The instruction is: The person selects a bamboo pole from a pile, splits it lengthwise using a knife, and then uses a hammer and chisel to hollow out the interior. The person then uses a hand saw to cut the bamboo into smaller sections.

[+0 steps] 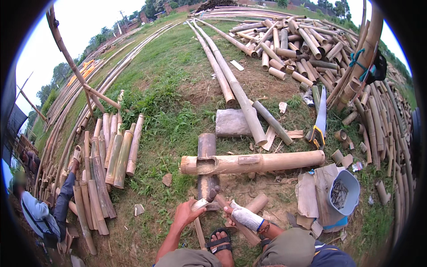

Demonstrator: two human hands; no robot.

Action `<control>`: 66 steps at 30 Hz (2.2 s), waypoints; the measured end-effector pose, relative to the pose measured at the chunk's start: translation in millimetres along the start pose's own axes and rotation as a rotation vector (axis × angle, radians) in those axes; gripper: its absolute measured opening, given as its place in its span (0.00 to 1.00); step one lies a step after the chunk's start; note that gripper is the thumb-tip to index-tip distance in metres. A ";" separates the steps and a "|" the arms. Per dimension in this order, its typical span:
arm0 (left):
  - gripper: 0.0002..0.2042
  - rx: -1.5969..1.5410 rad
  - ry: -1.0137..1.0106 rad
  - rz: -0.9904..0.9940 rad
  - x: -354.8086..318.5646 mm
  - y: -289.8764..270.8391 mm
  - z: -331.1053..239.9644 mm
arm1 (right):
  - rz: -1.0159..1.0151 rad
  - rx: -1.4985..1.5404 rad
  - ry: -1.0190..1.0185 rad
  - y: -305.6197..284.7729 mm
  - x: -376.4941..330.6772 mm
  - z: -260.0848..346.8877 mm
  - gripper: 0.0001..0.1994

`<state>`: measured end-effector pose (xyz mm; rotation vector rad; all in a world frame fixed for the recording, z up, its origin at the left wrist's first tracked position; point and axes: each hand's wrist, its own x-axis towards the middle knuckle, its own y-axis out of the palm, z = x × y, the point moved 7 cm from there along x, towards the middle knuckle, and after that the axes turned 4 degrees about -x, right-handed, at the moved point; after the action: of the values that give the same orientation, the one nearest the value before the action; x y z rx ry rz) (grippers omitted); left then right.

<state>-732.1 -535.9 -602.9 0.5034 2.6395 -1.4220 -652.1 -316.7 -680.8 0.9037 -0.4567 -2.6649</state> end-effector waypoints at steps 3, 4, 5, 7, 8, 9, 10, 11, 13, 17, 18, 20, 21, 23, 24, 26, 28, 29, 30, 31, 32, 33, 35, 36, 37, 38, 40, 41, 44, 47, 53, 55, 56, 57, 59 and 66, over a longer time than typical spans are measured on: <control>0.33 -0.004 -0.022 -0.041 -8.3 0.3 9.5 | -0.009 -0.010 0.012 4.2 -5.5 14.0 0.20; 0.33 0.008 -0.037 -0.071 -15.2 -2.4 16.5 | 0.011 0.044 -0.100 10.4 -4.9 20.9 0.22; 0.33 0.029 -0.027 -0.084 -14.9 0.3 14.7 | -0.029 0.054 -0.121 9.2 -6.7 21.8 0.20; 0.33 0.071 -0.017 -0.116 -13.5 5.1 10.7 | -0.098 0.072 -0.159 9.5 -10.4 20.7 0.19; 0.31 0.087 -0.002 -0.143 -12.7 8.3 -2.6 | -0.069 0.045 -0.040 -2.7 2.9 -4.8 0.19; 0.30 0.063 -0.006 -0.162 -14.6 11.0 -3.1 | -0.040 0.037 -0.023 -3.7 7.0 -12.7 0.19; 0.29 0.040 -0.010 -0.182 -18.0 14.2 -1.6 | -0.010 0.028 -0.006 -4.7 10.8 -20.7 0.19; 0.29 0.022 -0.024 -0.206 -22.1 13.9 2.1 | 0.031 0.020 0.014 2.9 10.1 -18.9 0.19; 0.28 0.072 -0.028 -0.249 -25.7 16.9 2.7 | -0.041 0.039 -0.022 0.8 2.3 -10.9 0.20; 0.28 0.064 -0.044 -0.255 -26.5 15.7 6.3 | -0.092 -0.017 -0.159 7.8 -20.4 22.9 0.23; 0.28 0.065 -0.047 -0.242 -24.3 16.3 6.1 | -0.106 -0.042 -0.177 11.8 -24.5 24.4 0.24; 0.28 0.066 -0.057 -0.220 -21.8 17.5 5.2 | -0.093 -0.114 -0.231 17.0 -26.0 24.0 0.27; 0.28 0.055 -0.061 -0.212 -20.5 16.8 0.8 | -0.045 -0.148 -0.197 15.3 -21.5 15.2 0.28; 0.28 0.039 -0.085 -0.199 -22.1 13.1 -0.9 | 0.065 -0.212 -0.121 17.6 -10.0 3.2 0.30; 0.28 0.059 -0.083 -0.199 -23.7 12.2 3.1 | 0.114 -0.257 -0.038 22.2 -18.2 5.0 0.31; 0.29 0.090 -0.068 -0.193 -21.2 13.5 6.2 | 0.103 -0.268 -0.052 19.0 -11.6 -6.2 0.31; 0.31 0.020 -0.034 -0.229 -12.3 9.6 1.1 | 0.055 -0.243 -0.109 9.2 -9.2 -10.8 0.30; 0.31 -0.014 -0.025 -0.250 -9.1 5.3 1.0 | 0.030 -0.213 -0.155 7.6 -9.7 -4.3 0.29; 0.32 -0.052 -0.005 -0.269 -1.7 0.8 0.0 | 0.002 -0.183 -0.202 4.8 -10.5 2.7 0.28; 0.31 -0.076 -0.012 -0.299 3.8 -4.0 -0.9 | -0.043 -0.197 -0.216 0.0 -11.4 8.2 0.28; 0.31 -0.109 -0.026 -0.330 9.4 -16.0 -10.9 | -0.087 -0.220 -0.223 -3.9 -12.7 14.9 0.27; 0.30 -0.126 -0.040 -0.363 15.1 -28.3 -20.0 | -0.123 -0.231 -0.235 -6.5 -14.9 21.3 0.26; 0.29 -0.139 0.007 -0.415 31.8 -45.7 -21.4 | -0.161 -0.150 -0.213 -12.3 -18.1 27.2 0.24; 0.30 -0.144 0.021 -0.417 42.8 -48.7 -24.4 | -0.201 -0.163 -0.217 -18.8 -22.4 29.7 0.24; 0.30 -0.149 0.035 -0.420 55.4 -51.5 -29.1 | -0.239 -0.178 -0.221 -26.9 -25.7 34.9 0.24; 0.29 -0.119 0.051 -0.417 64.0 -55.0 -30.4 | -0.230 -0.145 -0.201 -23.7 -33.5 45.3 0.24; 0.27 -0.075 0.159 -0.398 82.9 -54.3 -35.1 | -0.260 -0.195 -0.224 -35.9 -36.2 49.7 0.27; 0.27 -0.040 0.229 -0.403 89.5 -58.7 -26.1 | -0.258 -0.199 -0.240 -33.5 -34.6 57.0 0.27; 0.27 0.069 0.408 -0.400 111.2 -61.6 -11.3 | -0.260 -0.278 -0.336 -34.7 -21.2 77.4 0.27; 0.26 0.113 0.474 -0.439 118.1 -54.9 -19.3 | -0.305 -0.352 -0.346 -38.0 -23.3 93.5 0.26; 0.26 0.380 0.638 -0.403 150.3 -63.4 -22.9 | -0.273 -0.479 -0.410 -24.4 -20.3 147.2 0.25; 0.26 0.308 0.621 -0.286 160.1 -60.1 -19.4 | -0.289 -0.557 -0.442 -15.8 -14.0 155.5 0.25; 0.26 0.265 0.623 -0.230 165.5 -57.0 -20.2 | -0.294 -0.556 -0.429 -16.0 -8.5 156.1 0.25; 0.26 0.221 0.628 -0.174 169.2 -53.1 -21.6 | -0.299 -0.557 -0.442 -14.8 -5.7 158.5 0.25; 0.26 0.258 0.641 -0.216 170.0 -50.6 -23.3 | -0.309 -0.557 -0.470 -11.8 -2.0 162.4 0.25; 0.28 0.308 0.613 -0.407 151.4 -21.2 -55.6 | -0.343 -0.445 -0.450 -27.4 10.9 149.0 0.27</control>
<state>-877.8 -464.4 -591.8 0.5161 3.1369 -2.1054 -758.3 -265.7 -585.0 0.2647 0.2293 -3.0939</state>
